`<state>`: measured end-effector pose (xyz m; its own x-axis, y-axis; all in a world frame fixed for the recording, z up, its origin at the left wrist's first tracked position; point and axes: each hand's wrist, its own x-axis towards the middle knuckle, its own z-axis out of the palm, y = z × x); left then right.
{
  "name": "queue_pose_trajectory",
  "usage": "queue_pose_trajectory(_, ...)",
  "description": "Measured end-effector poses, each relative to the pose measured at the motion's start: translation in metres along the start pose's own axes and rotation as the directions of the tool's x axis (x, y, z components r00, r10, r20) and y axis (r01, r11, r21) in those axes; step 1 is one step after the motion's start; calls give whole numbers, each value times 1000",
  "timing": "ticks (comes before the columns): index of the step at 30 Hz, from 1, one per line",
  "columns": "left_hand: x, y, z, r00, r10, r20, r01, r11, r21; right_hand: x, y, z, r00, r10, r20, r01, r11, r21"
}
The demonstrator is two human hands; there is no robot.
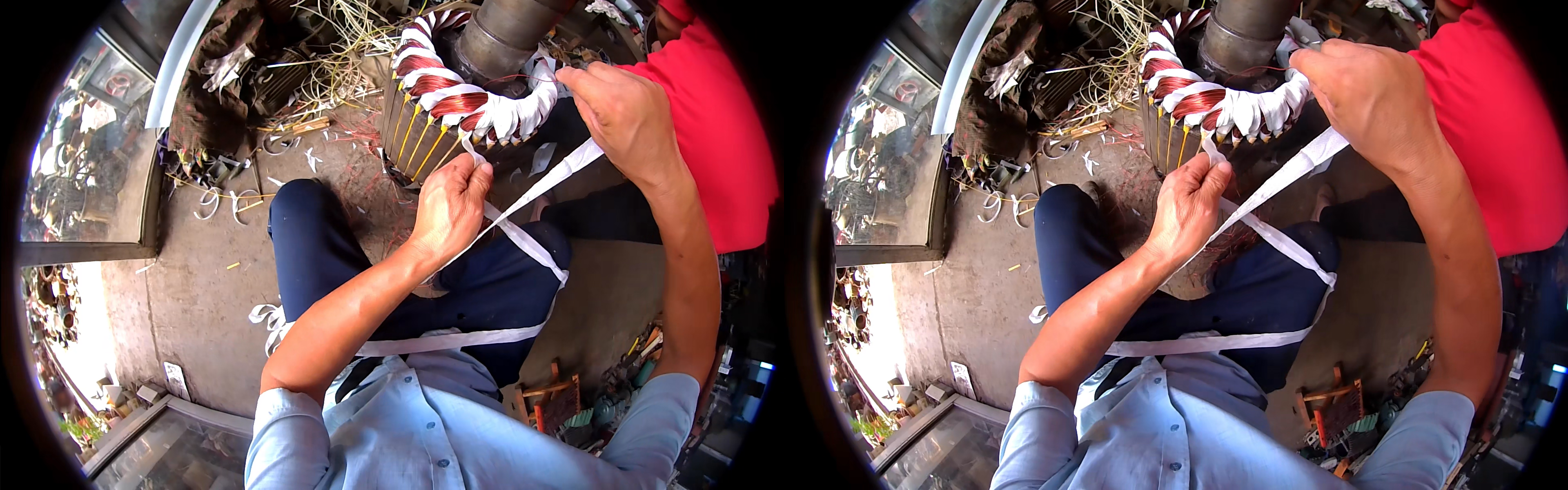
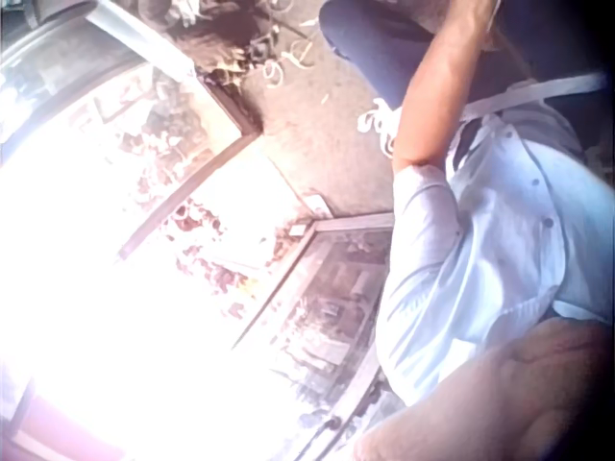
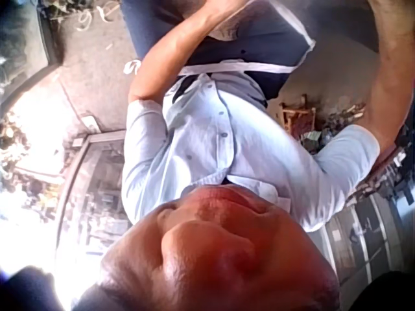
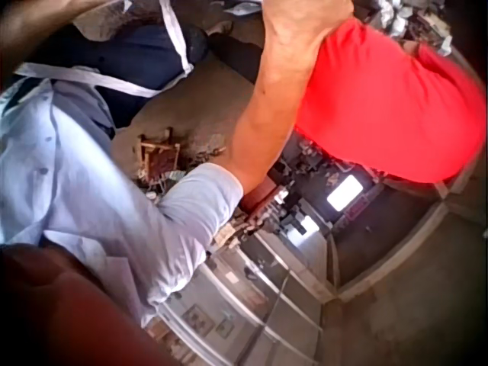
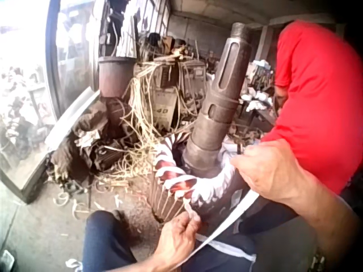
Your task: The person wraps white insulating tape around the windings of a large motor stator and threads thin red wires through the component slots by hand.
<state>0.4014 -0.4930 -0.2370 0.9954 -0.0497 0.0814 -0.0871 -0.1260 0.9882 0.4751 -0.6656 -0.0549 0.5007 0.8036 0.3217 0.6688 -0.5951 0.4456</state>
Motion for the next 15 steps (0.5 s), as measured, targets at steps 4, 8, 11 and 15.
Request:
queue_pose_trajectory(4, 1, -24, -6, 997, -71, 39, 65, 987, 150, 0, 2, 2, 1000, 10, -4, -10, 1000, 5)
queue_pose_trajectory(8, 8, -30, -16, 989, -125, -76, 134, 984, 119, -3, 1, 4, 1000, -3, 11, 3, 1000, 10)
queue_pose_trajectory(11, 9, -9, -27, 987, -66, -144, 20, 954, -299, -3, 2, 5, 1000, 3, 19, -4, 1000, 10)
queue_pose_trajectory(15, 20, 9, -25, 990, 67, -120, -100, 953, -288, -4, 7, 3, 999, -19, 37, 19, 1000, -8)
